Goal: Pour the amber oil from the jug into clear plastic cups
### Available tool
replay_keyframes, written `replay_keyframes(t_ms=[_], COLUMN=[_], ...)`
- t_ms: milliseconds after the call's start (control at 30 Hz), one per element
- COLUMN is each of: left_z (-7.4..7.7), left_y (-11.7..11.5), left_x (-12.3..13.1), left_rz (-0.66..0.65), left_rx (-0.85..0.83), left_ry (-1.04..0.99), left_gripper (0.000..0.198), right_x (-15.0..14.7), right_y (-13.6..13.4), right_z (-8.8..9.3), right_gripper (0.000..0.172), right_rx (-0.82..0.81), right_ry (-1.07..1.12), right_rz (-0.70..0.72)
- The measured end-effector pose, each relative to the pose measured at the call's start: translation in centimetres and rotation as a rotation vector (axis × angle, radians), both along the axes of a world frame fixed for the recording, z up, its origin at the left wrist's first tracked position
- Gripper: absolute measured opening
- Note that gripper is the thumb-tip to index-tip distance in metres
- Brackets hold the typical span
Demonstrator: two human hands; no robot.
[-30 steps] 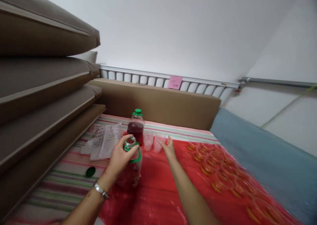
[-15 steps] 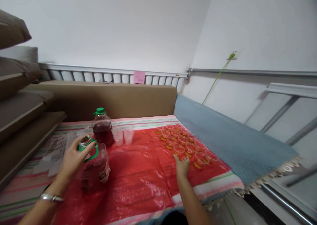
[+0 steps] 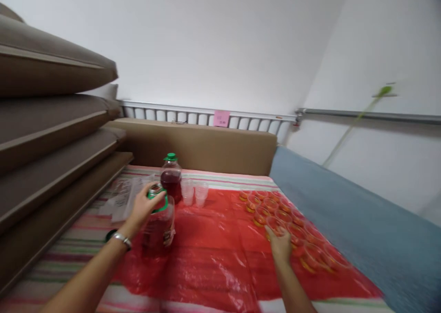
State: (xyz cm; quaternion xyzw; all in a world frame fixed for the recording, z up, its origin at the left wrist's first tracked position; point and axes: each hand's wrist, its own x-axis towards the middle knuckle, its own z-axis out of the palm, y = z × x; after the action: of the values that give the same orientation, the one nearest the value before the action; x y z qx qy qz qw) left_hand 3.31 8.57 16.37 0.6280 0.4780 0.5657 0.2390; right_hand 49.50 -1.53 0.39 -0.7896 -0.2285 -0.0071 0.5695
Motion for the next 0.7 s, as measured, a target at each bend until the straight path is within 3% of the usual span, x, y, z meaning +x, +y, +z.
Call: replay_keyframes(t_ms=[167, 333, 433, 533, 700], left_z=[-0.4, -0.7, -0.9, -1.4, -1.9], left_y=[-0.2, -0.5, -0.6, -0.3, 0.2], left_x=[0.1, 0.0, -0.2, -0.4, -0.4], left_rz=[-0.050, -0.107, -0.152, -0.162, -0.138], left_rx=[0.034, 0.049, 0.063, 0.067, 0.058], left_ry=[-0.041, -0.064, -0.047, -0.031, -0.010], left_gripper=[0.033, 0.031, 0.027, 0.027, 0.029], right_x=[-5.2, -14.7, -20.2, -24.4, -28.8], right_y=[0.8, 2.5, 3.9, 5.7, 7.7], right_z=[6.1, 14.1, 17.7, 19.9, 21.8], right_gripper=[0.081, 0.079, 0.077, 0.072, 0.062], right_rx=[0.124, 0.185, 0.161, 0.154, 0.104], right_ry=[0.096, 0.088, 0.024, -0.074, -0.274], right_rz=[0.278, 0.666, 0.865, 0.974, 1.052])
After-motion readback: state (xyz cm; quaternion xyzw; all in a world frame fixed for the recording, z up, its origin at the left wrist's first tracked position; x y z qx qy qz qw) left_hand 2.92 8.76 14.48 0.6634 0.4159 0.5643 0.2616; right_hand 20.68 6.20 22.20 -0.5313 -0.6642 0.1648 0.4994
